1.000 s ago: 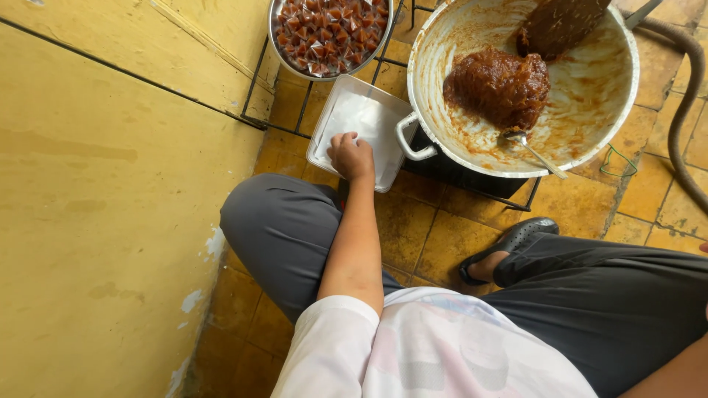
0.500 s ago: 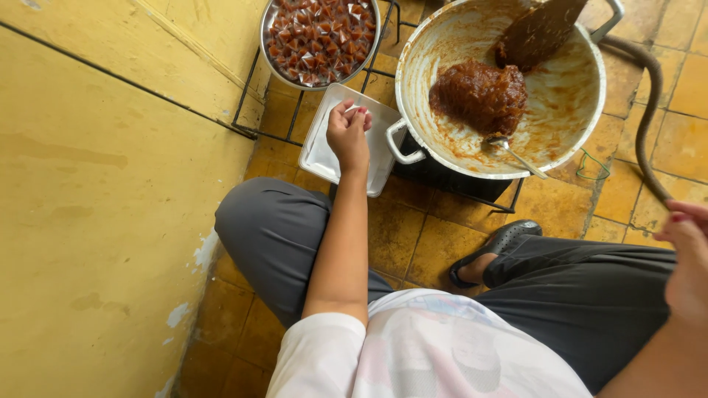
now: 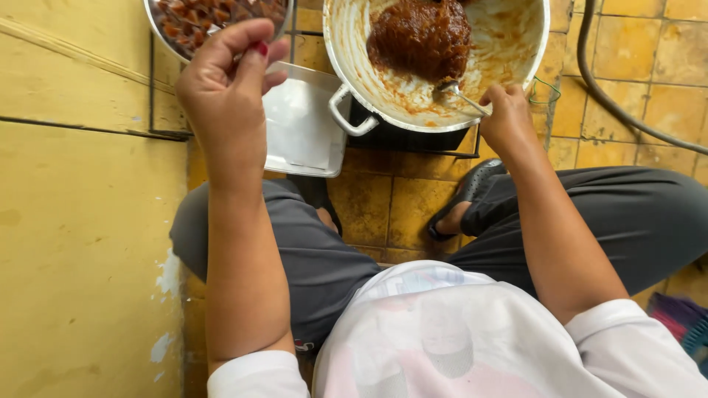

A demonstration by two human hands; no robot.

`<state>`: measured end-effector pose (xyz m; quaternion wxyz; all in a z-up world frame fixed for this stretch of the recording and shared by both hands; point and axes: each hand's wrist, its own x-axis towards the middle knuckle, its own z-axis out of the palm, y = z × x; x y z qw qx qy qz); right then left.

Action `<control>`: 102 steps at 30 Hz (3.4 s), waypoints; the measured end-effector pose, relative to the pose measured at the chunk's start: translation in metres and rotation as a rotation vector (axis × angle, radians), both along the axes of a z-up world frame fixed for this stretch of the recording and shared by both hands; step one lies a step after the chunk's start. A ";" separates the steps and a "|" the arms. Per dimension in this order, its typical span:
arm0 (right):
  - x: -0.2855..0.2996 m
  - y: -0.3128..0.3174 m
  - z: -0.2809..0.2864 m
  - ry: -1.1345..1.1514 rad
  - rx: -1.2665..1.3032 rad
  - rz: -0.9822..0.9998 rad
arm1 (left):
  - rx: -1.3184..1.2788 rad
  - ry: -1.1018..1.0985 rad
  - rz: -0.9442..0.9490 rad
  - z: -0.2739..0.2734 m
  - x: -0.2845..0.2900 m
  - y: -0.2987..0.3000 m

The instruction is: Scooping portions of a brown paste from a large bowl and wrapping them in individual plastic sheets.

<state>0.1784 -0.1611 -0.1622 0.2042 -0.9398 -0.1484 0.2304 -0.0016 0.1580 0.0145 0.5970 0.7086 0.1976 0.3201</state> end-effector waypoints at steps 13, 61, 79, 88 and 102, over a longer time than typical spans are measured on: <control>0.035 0.066 -0.058 -0.169 -0.431 0.252 | 0.660 0.885 -0.379 -0.128 0.016 -0.044; 0.031 0.115 -0.058 0.112 -0.279 0.016 | 0.999 0.997 -0.107 -0.255 0.036 -0.079; 0.029 0.120 -0.020 0.208 -0.174 0.058 | 0.971 1.004 -0.143 -0.265 0.034 -0.075; 0.035 0.110 -0.044 0.164 -0.244 0.106 | 1.019 1.026 -0.178 -0.256 0.034 -0.071; 0.045 0.072 -0.045 -0.035 -0.289 0.252 | 0.986 1.010 -0.111 -0.257 0.032 -0.078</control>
